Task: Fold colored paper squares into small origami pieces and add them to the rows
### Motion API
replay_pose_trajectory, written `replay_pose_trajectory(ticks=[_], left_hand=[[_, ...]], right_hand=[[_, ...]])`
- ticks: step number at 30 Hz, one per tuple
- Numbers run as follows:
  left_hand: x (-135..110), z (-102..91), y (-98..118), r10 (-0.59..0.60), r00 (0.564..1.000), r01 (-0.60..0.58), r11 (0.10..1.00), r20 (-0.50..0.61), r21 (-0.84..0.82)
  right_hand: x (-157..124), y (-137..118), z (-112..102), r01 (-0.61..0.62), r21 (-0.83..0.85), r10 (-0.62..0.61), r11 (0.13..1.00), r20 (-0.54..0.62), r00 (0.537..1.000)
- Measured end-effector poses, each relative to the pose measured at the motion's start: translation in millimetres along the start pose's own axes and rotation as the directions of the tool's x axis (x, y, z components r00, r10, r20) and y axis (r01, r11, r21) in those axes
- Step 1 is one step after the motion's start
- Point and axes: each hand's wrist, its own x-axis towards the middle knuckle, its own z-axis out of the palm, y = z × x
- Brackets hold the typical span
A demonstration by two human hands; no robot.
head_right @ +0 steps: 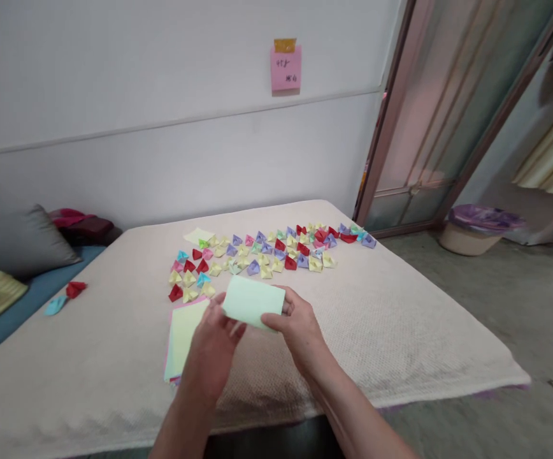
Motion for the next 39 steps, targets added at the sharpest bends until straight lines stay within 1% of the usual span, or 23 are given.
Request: replay_pose_trajectory(ticks=[1,2,3,5,8,11,14,17,19,22,23,25,27,29,31,34,36,39], left_hand=[[-3.2,4.7,-6.6,-0.067,0.997,0.067,0.998,0.025,0.003],[-6.4,8.9,-12.7,-0.101,0.994,0.101,0.995,0.032,0.004],[-9.2,12.4,-17.8,-0.109,0.993,0.109,0.994,0.036,-0.009],[-12.9,16.6,-24.6,-0.071,0.997,0.071,0.997,0.023,-0.006],[-12.8,15.9,-27.6,0.004,0.999,-0.001,0.998,-0.052,0.068],[-8.5,9.4,-24.4,0.050,0.992,-0.037,0.992,-0.114,0.117],[-1.5,-0.1,-14.1,0.090,0.981,-0.072,0.991,-0.173,0.111],[7.6,-11.1,0.6,0.107,0.958,-0.091,0.993,-0.266,0.070],[11.8,-16.8,7.5,0.112,0.932,-0.107,0.994,-0.344,0.034],[9.3,-15.8,5.6,0.120,0.909,-0.124,0.992,-0.398,0.017],[5.7,-12.3,1.6,0.113,0.909,-0.116,0.993,-0.401,0.015],[-3.4,-2.4,-9.4,0.092,0.930,-0.088,0.996,-0.355,0.027],[-11.9,7.5,-20.2,0.156,0.956,-0.134,0.986,-0.250,0.102],[-16.5,13.3,-26.9,0.220,0.957,-0.193,0.969,-0.186,0.152],[-16.9,13.9,-28.3,0.263,0.950,-0.219,0.946,-0.167,0.240],[-13.4,9.0,-24.4,0.288,0.941,-0.202,0.899,-0.178,0.388],[-11.4,5.6,-21.1,0.302,0.937,-0.195,0.869,-0.175,0.455],[-10.3,3.3,-17.7,0.340,0.928,-0.219,0.826,-0.150,0.519]], right_hand=[[-0.4,2.0,2.5,0.022,0.009,-0.022,1.000,-0.037,0.999],[-1.3,3.4,5.3,0.032,0.008,-0.032,0.999,-0.063,0.998],[-2.4,4.4,8.2,0.032,0.001,-0.031,1.000,-0.081,0.996],[-5.2,5.3,14.0,0.017,-0.019,-0.019,1.000,-0.107,0.994],[-8.7,5.0,20.5,0.013,-0.038,-0.019,0.999,-0.162,0.987],[-9.7,5.9,22.5,0.010,-0.046,-0.018,0.999,-0.189,0.982],[-8.6,8.8,21.5,0.004,-0.047,-0.013,0.999,-0.187,0.982],[-7.1,11.8,18.6,-0.003,-0.054,-0.006,0.999,-0.167,0.986],[-5.9,12.7,16.0,-0.003,-0.048,-0.004,0.999,-0.163,0.987],[-4.1,12.8,12.6,0.022,-0.018,-0.025,1.000,-0.178,0.984],[-3.6,12.8,12.3,0.031,-0.010,-0.032,0.999,-0.183,0.983],[-3.1,12.9,13.2,0.037,-0.006,-0.038,0.999,-0.191,0.981],[-3.7,13.3,15.9,0.033,-0.006,-0.033,0.999,-0.190,0.981],[-5.1,13.8,19.3,0.028,-0.012,-0.029,1.000,-0.188,0.982],[-6.8,14.7,22.0,0.019,-0.022,-0.023,1.000,-0.182,0.983],[-8.5,16.3,23.7,-0.002,-0.034,-0.003,0.999,-0.152,0.988],[-8.7,17.6,23.7,-0.010,-0.040,0.005,0.999,-0.125,0.992],[-8.4,18.7,23.9,-0.014,-0.053,0.009,0.999,-0.098,0.995]])
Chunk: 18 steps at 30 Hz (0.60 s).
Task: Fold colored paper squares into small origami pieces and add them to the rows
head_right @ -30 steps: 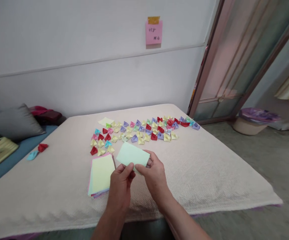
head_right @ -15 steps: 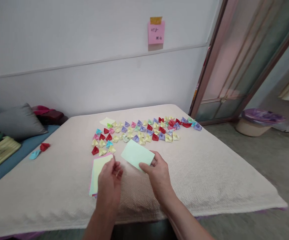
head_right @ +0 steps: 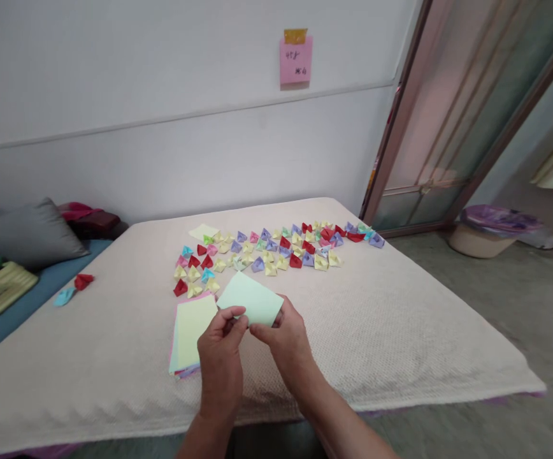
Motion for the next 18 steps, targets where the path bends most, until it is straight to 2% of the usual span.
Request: replay_pose_trajectory(ticks=[5,10,14,18], left_hand=[[4.8,-5.3,2.5,-0.015,1.000,0.015,1.000,-0.024,0.014],[17.0,-20.3,6.9,0.006,0.999,-0.007,1.000,0.045,0.020],[26.4,-29.6,12.2,0.051,0.981,-0.064,0.996,0.187,0.063],[25.4,-27.5,15.7,0.063,0.932,-0.079,0.996,0.357,0.029]], right_hand=[[-0.4,-0.4,-0.4,-0.018,0.027,0.016,0.999,0.060,0.998],[4.2,-10.1,-13.8,0.015,-0.033,-0.014,0.999,0.027,1.000],[9.0,-26.5,-28.5,0.072,-0.094,-0.071,0.993,0.010,0.997],[9.5,-35.1,-33.3,-0.025,-0.156,0.042,0.987,0.105,0.994]])
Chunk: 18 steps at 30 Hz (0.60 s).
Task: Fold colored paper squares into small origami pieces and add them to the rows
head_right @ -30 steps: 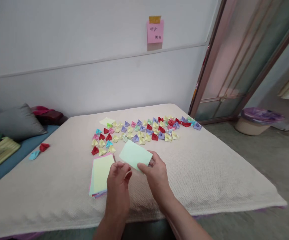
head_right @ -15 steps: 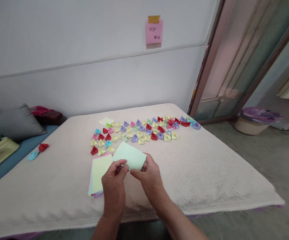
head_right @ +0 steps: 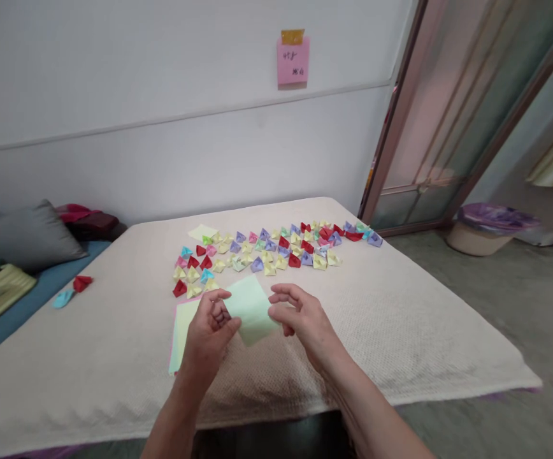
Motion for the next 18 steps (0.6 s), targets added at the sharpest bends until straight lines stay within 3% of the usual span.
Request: replay_pose_trajectory(ticks=[4,10,15,18], left_hand=[[-3.8,7.9,1.2,-0.016,0.994,0.020,0.999,0.111,-0.037],[0.2,10.6,-2.3,-0.090,0.990,0.108,0.979,0.109,-0.171],[0.3,6.2,-1.6,-0.126,0.991,0.125,0.992,0.050,0.016],[-2.8,6.1,-1.0,-0.166,0.986,0.166,0.986,0.032,0.018]], right_hand=[[1.6,4.1,-0.2,-0.068,-0.011,0.069,0.998,0.098,0.993],[5.9,10.5,-5.2,-0.066,-0.015,0.066,0.998,0.029,0.997],[4.5,8.5,-5.6,-0.047,-0.055,0.048,0.997,0.017,0.999],[3.9,7.9,-4.7,-0.039,-0.093,0.041,0.995,0.022,0.999]])
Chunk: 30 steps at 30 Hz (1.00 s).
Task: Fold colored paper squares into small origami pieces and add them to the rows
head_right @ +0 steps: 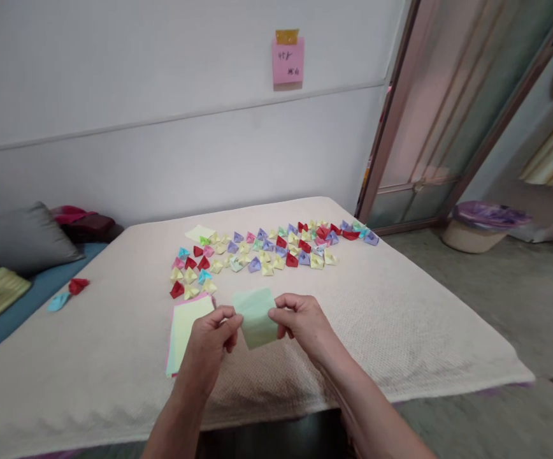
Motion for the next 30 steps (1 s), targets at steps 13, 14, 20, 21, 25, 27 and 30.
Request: replay_pose_trajectory(ticks=[13,14,20,21,25,27,30], left_hand=[[1.2,11.2,-12.1,-0.100,0.993,0.085,0.977,-0.070,-0.197],[1.3,12.1,-12.8,-0.095,0.992,0.077,0.978,-0.082,-0.194],[-1.2,16.8,-9.5,0.048,0.984,-0.060,0.996,-0.170,-0.066],[-2.3,17.0,-7.7,0.082,0.977,-0.086,0.996,-0.194,-0.012],[-6.4,17.1,-2.1,0.186,0.947,-0.171,0.982,-0.262,0.081],[-7.7,17.9,-0.8,0.201,0.940,-0.199,0.979,-0.277,0.036],[-9.3,19.0,0.9,0.204,0.929,-0.226,0.973,-0.309,-0.038]], right_hand=[[2.4,2.4,2.2,0.117,-0.114,-0.122,0.987,-0.037,0.992],[2.4,3.0,3.0,0.138,-0.123,-0.145,0.983,-0.057,0.988],[0.1,6.1,9.1,0.248,-0.141,-0.273,0.959,-0.211,0.939],[-1.0,5.4,9.9,0.263,-0.147,-0.291,0.954,-0.223,0.930],[-7.1,-0.2,11.5,0.360,-0.177,-0.392,0.916,-0.206,0.897],[-9.7,-2.4,11.6,0.403,-0.182,-0.434,0.897,-0.194,0.880],[-12.1,-3.0,11.7,0.438,-0.178,-0.468,0.881,-0.197,0.862]])
